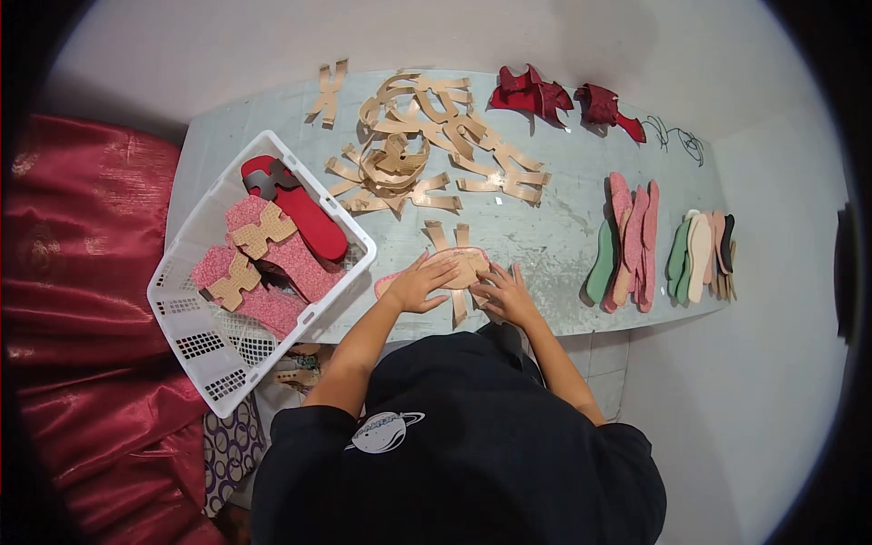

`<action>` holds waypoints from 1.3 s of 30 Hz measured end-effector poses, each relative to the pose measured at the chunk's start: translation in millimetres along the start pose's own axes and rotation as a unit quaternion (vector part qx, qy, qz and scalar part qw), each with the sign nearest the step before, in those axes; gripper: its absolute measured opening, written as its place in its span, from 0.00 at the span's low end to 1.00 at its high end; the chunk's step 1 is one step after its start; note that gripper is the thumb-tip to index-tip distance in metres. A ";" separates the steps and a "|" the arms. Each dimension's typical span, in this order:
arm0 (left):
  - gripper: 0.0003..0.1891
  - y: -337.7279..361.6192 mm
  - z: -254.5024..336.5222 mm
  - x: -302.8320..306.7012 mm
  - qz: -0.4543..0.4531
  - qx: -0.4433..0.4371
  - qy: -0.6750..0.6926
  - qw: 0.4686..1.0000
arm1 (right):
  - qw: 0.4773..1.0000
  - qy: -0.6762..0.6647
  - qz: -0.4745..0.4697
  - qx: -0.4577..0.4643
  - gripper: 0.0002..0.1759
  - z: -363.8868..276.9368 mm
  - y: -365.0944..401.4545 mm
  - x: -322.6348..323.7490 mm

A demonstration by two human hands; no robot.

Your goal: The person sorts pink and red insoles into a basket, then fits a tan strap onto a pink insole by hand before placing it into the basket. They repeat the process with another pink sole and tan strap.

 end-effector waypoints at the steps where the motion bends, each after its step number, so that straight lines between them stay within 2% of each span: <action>1: 0.28 -0.7 1.8 0.2 -0.015 -0.007 -0.035 0.999 | 1.000 0.000 -0.001 0.001 0.29 1.6 -1.7 -1.6; 6: 0.26 -2.6 2.3 -3.3 -0.032 -0.018 -0.079 0.996 | 1.000 0.002 0.006 0.001 0.44 5.7 -8.8 -3.3; 10: 0.26 -3.6 0.9 -6.9 -0.021 -0.021 -0.091 0.995 | 0.999 0.020 -0.019 -0.016 0.44 6.6 -18.4 -4.0; 12: 0.26 -2.7 2.2 -7.2 -0.016 -0.022 -0.090 0.996 | 0.999 0.030 0.001 -0.014 0.47 11.4 -21.8 -3.9; 16: 0.26 -3.3 1.0 -9.1 -0.024 -0.022 -0.139 0.990 | 1.000 0.019 0.020 -0.003 0.47 16.4 -26.7 -4.4; 19: 0.26 -3.2 1.5 -9.5 -0.022 -0.020 -0.144 0.989 | 0.996 0.089 0.029 -0.005 0.45 17.4 -26.7 -5.6; 21: 0.25 -2.0 1.4 -10.7 -0.020 -0.019 -0.153 0.988 | 0.991 0.096 0.088 0.005 0.40 15.0 -27.5 -1.6; 25: 0.25 -2.4 -0.7 -14.2 -0.027 -0.018 -0.147 0.989 | 0.989 0.087 0.121 -0.015 0.39 16.3 -30.5 -2.2; 27: 0.25 -3.1 -0.2 -15.7 -0.033 -0.022 -0.155 0.987 | 0.992 0.012 0.118 -0.041 0.39 22.3 -32.2 -2.1; 30: 0.25 -3.4 0.0 -16.3 -0.025 -0.026 -0.180 0.983 | 0.989 -0.032 0.138 -0.043 0.39 24.0 -32.8 -1.1; 34: 0.25 -3.9 -1.3 -15.3 -0.023 -0.024 -0.146 0.989 | 0.982 -0.050 0.157 -0.091 0.39 24.1 -30.8 -3.8; 36: 0.26 -2.6 0.4 -14.4 -0.024 -0.025 -0.142 0.989 | 0.976 -0.070 0.150 -0.144 0.40 23.8 -28.7 -5.6; 39: 0.27 -3.9 3.3 -10.7 -0.023 -0.025 -0.136 0.990 | 0.971 -0.090 0.159 -0.157 0.38 18.8 -29.0 -5.6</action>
Point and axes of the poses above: each hand's wrist, its own y-axis away from the middle knuckle, its own x-axis out of the back of the hand, z = x × y, the point moved 7 cm from there along -y, towards the middle knuckle, and after that the axes turned 14 degrees about -y, right-handed, at the moved point
